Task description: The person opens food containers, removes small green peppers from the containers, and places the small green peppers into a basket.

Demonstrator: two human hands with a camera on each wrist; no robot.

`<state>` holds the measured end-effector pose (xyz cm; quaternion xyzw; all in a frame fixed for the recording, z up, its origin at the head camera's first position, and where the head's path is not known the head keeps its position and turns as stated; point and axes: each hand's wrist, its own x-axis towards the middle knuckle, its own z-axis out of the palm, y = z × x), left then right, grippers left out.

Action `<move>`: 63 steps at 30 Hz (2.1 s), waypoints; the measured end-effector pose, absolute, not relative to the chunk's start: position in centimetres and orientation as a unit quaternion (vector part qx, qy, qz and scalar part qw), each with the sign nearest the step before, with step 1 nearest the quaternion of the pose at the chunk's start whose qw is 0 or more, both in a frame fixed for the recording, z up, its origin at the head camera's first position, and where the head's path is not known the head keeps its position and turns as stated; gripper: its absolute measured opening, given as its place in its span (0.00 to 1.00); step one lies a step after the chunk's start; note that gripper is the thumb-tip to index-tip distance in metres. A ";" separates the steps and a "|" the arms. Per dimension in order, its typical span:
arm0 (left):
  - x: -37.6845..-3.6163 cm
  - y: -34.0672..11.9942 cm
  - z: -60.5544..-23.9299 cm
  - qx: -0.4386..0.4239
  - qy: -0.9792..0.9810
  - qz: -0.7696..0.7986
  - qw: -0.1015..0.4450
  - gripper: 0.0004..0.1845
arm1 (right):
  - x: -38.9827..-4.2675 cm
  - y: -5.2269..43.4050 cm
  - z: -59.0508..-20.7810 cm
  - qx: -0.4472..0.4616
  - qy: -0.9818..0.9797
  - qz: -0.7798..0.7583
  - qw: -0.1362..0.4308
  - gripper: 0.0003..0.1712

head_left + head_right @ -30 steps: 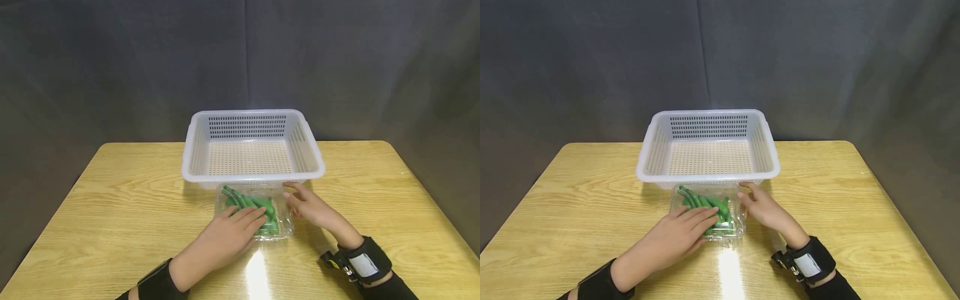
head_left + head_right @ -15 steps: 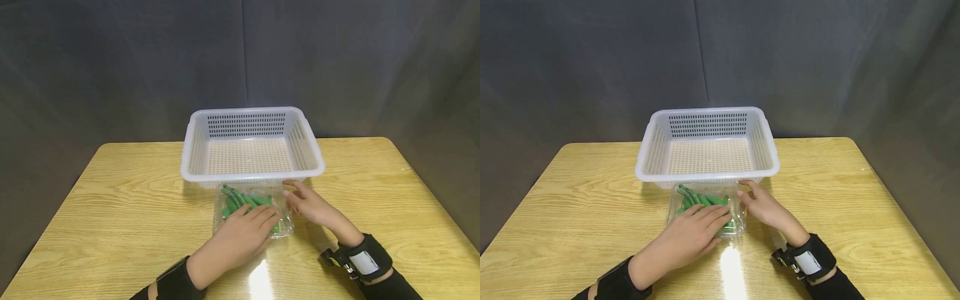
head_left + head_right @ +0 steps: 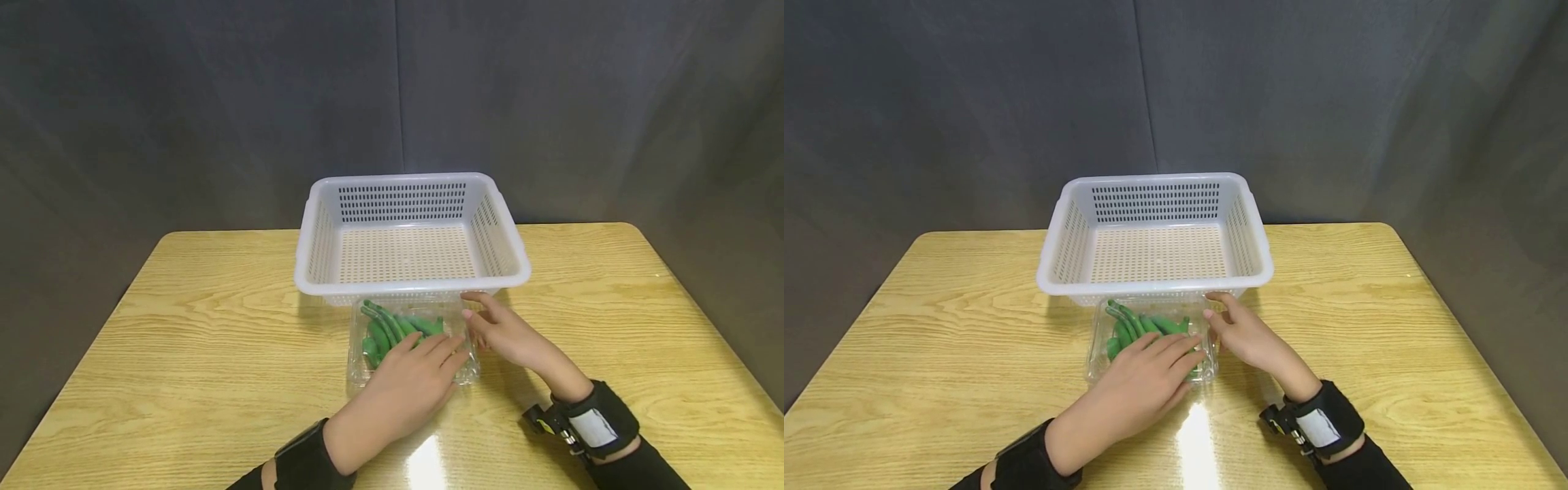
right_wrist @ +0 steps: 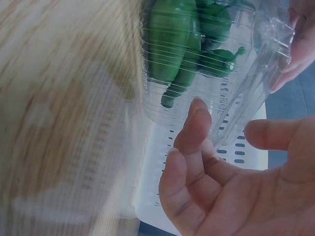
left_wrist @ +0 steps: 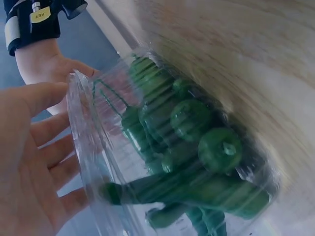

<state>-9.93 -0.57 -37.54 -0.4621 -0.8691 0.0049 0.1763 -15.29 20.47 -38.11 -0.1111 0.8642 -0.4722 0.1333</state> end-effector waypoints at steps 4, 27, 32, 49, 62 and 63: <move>-9.9 -0.2 -37.7 -0.451 -0.871 0.004 0.193 0.24 | -15.3 20.5 -38.2 -0.111 0.863 -0.473 0.135 0.29; -10.0 0.5 -37.7 -0.429 -0.883 0.022 0.188 0.29 | -15.3 20.5 -38.2 -0.110 0.865 -0.471 0.133 0.29; -10.0 0.5 -37.8 -0.432 -0.882 0.024 0.189 0.29 | -15.3 20.5 -38.2 -0.114 0.863 -0.473 0.133 0.29; -9.9 0.7 -38.1 -0.435 -0.873 0.018 0.222 0.20 | -15.3 20.4 -38.2 -0.111 0.862 -0.475 0.137 0.29; -9.0 1.7 -38.3 -0.409 -0.867 0.114 0.262 0.18 | -15.3 20.4 -38.2 -0.109 0.862 -0.476 0.136 0.30; -8.9 1.7 -38.3 -0.408 -0.868 0.115 0.258 0.18 | -15.3 20.4 -38.2 -0.109 0.862 -0.476 0.135 0.30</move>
